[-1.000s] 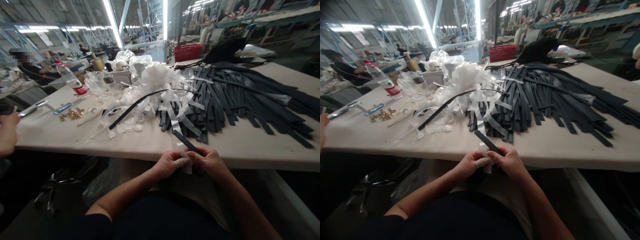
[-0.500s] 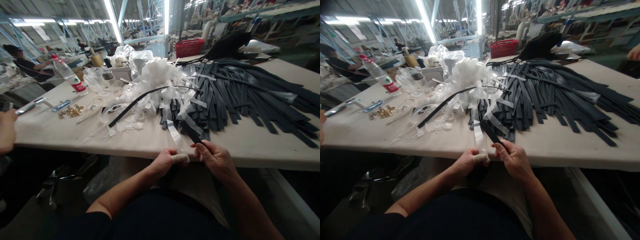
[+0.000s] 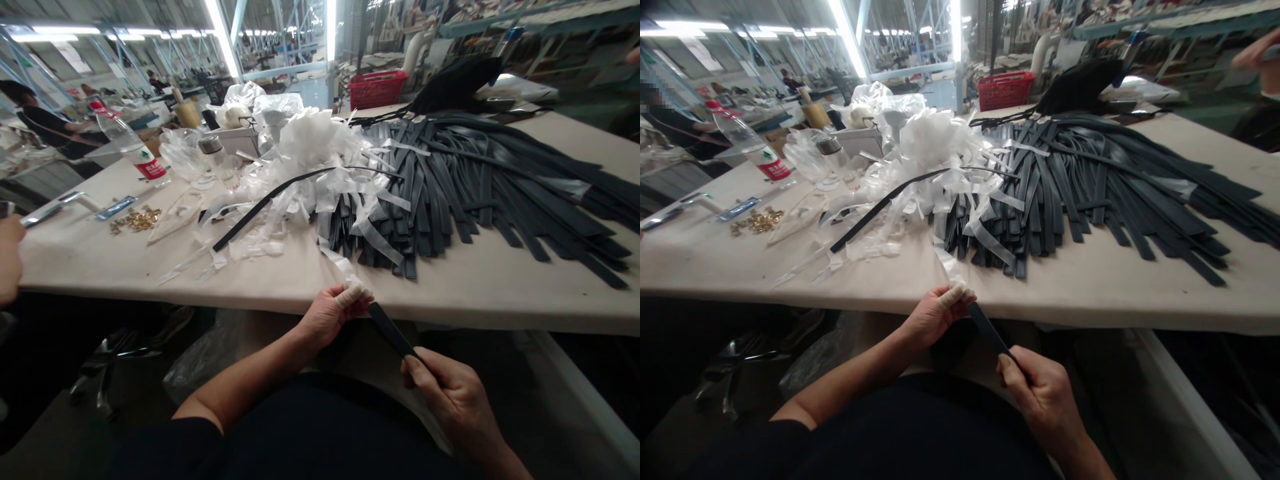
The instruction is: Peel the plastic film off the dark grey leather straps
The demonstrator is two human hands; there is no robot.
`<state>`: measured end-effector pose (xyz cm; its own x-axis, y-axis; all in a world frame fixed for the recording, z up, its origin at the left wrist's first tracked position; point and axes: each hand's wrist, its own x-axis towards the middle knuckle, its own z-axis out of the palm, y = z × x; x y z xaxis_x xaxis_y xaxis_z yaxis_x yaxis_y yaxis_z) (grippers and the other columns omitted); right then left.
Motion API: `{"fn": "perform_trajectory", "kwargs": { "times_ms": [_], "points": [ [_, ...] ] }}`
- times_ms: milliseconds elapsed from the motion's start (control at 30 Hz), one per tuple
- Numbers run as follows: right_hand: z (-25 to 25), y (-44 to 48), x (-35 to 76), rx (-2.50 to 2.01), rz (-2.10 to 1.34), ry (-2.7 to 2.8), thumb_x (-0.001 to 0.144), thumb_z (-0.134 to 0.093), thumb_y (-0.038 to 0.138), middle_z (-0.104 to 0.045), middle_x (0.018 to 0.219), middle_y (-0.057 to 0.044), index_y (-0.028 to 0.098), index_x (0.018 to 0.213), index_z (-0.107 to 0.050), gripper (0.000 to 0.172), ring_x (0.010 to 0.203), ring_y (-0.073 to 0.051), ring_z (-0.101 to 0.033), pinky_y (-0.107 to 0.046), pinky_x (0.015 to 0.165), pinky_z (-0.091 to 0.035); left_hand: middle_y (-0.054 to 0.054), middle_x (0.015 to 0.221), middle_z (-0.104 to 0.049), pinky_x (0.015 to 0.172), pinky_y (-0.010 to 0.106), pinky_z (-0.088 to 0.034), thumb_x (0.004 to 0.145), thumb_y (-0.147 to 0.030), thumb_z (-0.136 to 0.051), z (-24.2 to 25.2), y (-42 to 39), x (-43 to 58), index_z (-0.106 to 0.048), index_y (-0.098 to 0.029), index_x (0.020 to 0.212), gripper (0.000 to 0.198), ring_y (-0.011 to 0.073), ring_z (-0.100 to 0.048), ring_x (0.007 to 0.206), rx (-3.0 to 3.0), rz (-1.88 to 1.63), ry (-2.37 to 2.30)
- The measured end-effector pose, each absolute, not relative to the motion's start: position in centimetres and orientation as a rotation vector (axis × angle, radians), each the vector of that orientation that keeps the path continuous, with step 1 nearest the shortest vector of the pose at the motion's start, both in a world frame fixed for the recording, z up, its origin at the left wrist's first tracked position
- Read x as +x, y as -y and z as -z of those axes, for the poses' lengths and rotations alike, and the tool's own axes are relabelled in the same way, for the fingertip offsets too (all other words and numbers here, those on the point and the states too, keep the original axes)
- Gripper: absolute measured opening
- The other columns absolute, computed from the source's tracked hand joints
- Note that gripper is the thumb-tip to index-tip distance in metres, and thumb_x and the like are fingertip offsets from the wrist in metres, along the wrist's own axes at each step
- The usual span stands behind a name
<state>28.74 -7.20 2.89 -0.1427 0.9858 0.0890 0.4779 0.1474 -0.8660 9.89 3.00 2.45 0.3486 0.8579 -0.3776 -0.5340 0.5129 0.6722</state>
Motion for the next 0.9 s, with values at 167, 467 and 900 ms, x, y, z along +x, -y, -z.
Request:
{"fn": "perform_trajectory", "kwargs": {
  "times_ms": [167,467,900],
  "points": [
    [-2.4,6.6,28.4,-1.454,-0.907,1.711,0.099,-0.043,0.042,-0.050,0.058,0.003,0.020,0.067,-0.056,0.041,0.053,-0.013,-0.050,-0.024,0.052,-0.038,0.002,0.075,-0.071,0.077,0.027,-0.051,0.055,-0.043,-0.091,-2.5,-2.6,9.9,-0.071,-0.012,0.077,0.043,0.0129,-0.066,0.070,0.486,-0.937,-0.766],
    [-1.6,6.6,28.1,-1.437,-0.824,1.698,0.099,-0.044,0.041,-0.050,0.057,0.004,0.021,0.066,-0.055,0.039,0.052,-0.013,-0.050,-0.024,0.051,-0.037,0.002,0.073,-0.071,0.073,0.025,-0.052,0.055,-0.040,-0.092,-2.5,-2.3,10.0,-0.071,-0.012,0.077,0.042,0.0122,-0.066,0.068,0.429,-0.931,-0.774],
    [-1.2,6.3,28.0,-1.439,-0.773,1.731,0.099,-0.044,0.041,-0.048,0.057,0.003,0.021,0.066,-0.053,0.040,0.052,-0.013,-0.048,-0.024,0.051,-0.036,0.002,0.075,-0.071,0.073,0.024,-0.051,0.055,-0.040,-0.092,-2.3,-2.3,10.0,-0.071,-0.013,0.079,0.042,0.0115,-0.065,0.069,0.434,-0.927,-0.776]
  ]
}}
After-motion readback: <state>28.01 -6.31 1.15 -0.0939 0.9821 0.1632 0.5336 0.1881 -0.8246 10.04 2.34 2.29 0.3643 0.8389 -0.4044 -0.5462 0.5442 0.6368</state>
